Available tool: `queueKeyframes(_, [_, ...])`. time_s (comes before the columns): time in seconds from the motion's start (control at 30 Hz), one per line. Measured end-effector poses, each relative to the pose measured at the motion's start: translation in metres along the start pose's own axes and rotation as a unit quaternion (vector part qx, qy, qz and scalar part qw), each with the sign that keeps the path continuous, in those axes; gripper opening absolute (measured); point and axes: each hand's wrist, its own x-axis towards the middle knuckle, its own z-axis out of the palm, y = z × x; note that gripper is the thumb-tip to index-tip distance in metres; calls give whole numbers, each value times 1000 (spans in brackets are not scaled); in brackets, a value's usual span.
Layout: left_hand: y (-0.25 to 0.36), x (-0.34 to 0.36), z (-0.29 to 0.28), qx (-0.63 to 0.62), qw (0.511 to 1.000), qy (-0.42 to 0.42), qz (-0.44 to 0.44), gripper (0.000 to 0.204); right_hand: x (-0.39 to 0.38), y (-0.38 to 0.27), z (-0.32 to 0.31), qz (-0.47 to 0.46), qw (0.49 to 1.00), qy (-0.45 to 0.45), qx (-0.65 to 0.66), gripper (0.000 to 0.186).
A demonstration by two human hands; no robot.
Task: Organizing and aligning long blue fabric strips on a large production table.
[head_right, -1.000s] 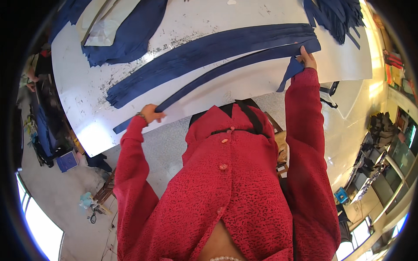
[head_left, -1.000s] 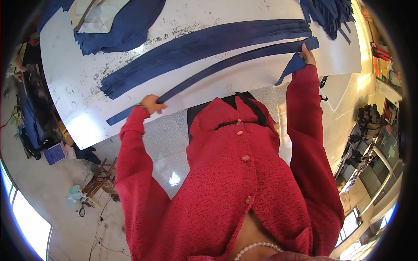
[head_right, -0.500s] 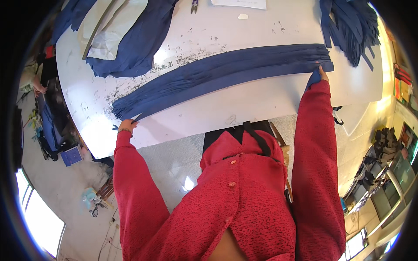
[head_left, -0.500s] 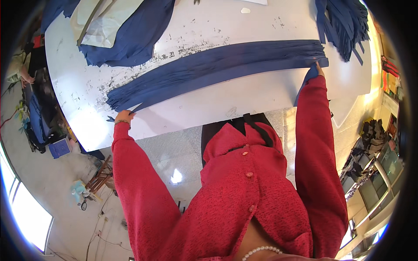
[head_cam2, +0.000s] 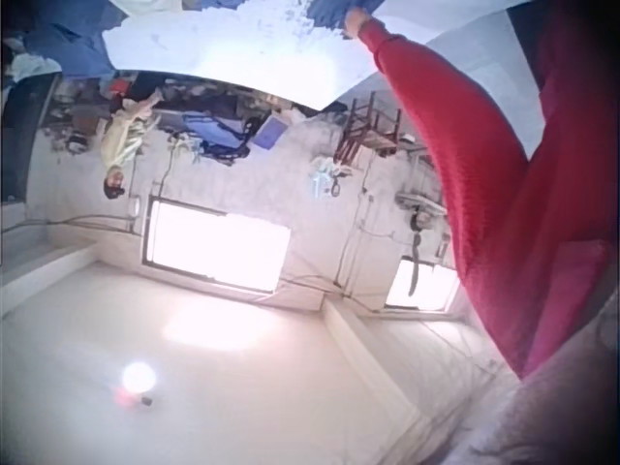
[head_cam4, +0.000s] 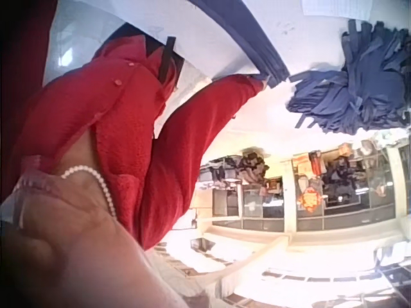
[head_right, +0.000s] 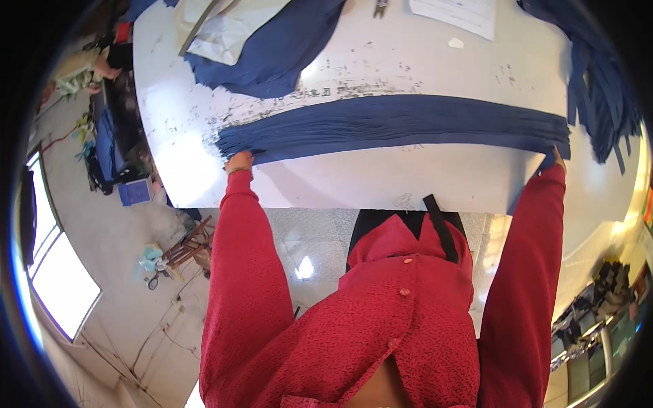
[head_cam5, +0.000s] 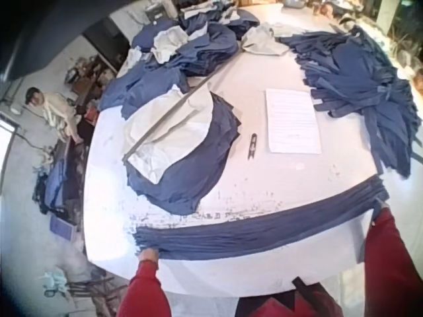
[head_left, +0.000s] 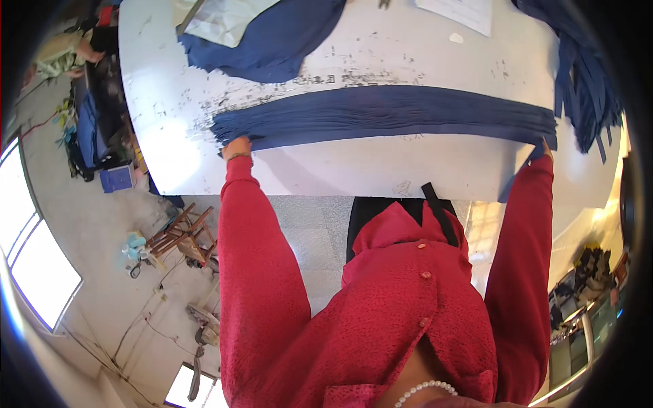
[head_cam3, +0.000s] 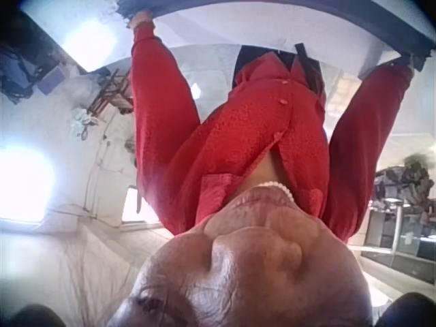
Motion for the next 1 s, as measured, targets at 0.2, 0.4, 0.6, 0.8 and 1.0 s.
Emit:
queueKeyframes(0.2, [9,-41,6,-33,939,310,-146,25,-82,2,36,-231,934,270,-41,32])
queueKeyframes(0.4, [76,-109,-18,-388,834,392,14,33,-173,46,65,-381,901,137,-155,30])
queueKeyframes(0.6, [230,-251,-74,-733,609,-88,292,55,-391,157,273,-412,869,-209,-177,15])
queueKeyframes(0.8, [270,-251,-45,-642,718,-59,262,34,-479,198,327,-403,804,-399,-180,6])
queueKeyframes(1.0, [220,-265,-96,-731,653,-41,195,19,-503,192,328,-388,776,-495,-47,16])
